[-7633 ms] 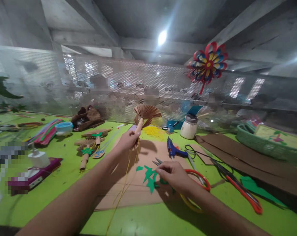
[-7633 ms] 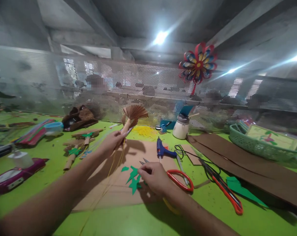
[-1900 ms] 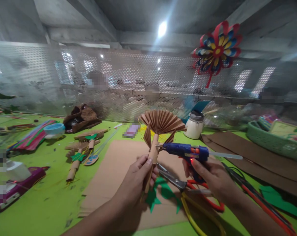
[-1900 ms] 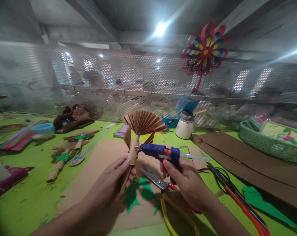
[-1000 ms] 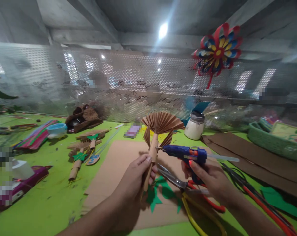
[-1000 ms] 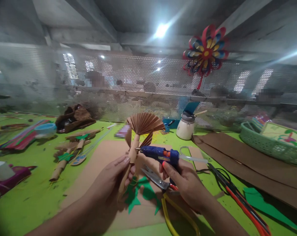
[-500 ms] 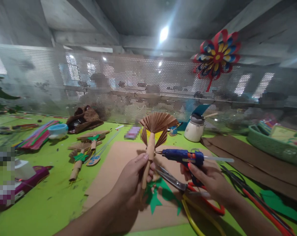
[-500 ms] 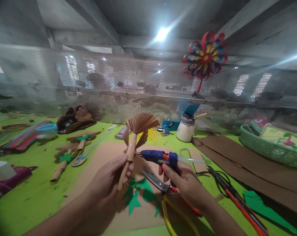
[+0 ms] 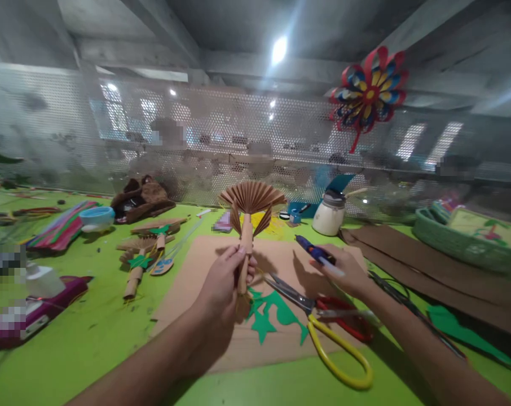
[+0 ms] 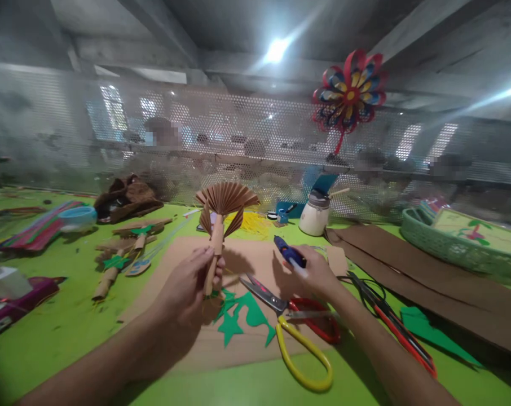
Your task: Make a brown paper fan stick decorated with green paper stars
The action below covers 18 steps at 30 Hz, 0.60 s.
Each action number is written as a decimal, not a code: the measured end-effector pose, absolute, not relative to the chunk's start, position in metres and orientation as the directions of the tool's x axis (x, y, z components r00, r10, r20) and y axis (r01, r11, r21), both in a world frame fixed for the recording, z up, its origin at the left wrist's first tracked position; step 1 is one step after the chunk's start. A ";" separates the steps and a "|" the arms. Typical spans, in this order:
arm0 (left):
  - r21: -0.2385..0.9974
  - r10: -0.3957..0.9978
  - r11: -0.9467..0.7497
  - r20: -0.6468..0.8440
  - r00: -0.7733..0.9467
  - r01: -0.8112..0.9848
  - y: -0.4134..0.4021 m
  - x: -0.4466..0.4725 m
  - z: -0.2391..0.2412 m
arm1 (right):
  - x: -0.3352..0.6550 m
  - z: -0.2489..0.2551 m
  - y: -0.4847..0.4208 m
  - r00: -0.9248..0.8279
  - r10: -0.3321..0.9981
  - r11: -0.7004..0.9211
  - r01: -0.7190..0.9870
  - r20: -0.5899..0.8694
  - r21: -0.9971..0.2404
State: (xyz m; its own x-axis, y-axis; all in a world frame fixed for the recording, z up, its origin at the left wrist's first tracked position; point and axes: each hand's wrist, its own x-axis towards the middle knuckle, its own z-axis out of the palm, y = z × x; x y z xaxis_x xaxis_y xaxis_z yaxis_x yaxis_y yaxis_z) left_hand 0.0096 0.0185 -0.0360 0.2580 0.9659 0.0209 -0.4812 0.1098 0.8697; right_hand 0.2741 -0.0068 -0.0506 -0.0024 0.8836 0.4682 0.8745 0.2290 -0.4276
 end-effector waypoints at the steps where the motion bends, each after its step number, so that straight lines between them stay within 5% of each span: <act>1: 0.869 0.966 0.105 0.026 0.257 -0.484 0.020 0.009 -0.037 | 0.277 -0.055 0.000 -0.017 0.890 0.224 0.886 0.456 -0.406; 10: 0.878 0.957 0.169 -0.038 0.288 -0.447 0.025 0.010 -0.033 | 0.293 -0.071 0.032 -0.129 0.927 0.233 0.933 0.352 -0.274; 18: 0.887 0.960 0.157 -0.035 0.277 -0.435 0.026 0.010 -0.025 | 0.274 -0.059 -0.002 -0.045 0.890 0.171 0.955 0.453 -0.242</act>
State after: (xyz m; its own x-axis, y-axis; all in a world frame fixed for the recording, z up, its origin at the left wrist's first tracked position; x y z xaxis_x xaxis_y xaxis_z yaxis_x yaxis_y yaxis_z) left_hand 0.0096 0.0262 -0.0250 0.2767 0.9603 -0.0347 -0.4349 0.1574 0.8866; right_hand 0.2742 -0.0024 -0.0587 -0.0450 0.8903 0.4532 0.9550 0.1715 -0.2421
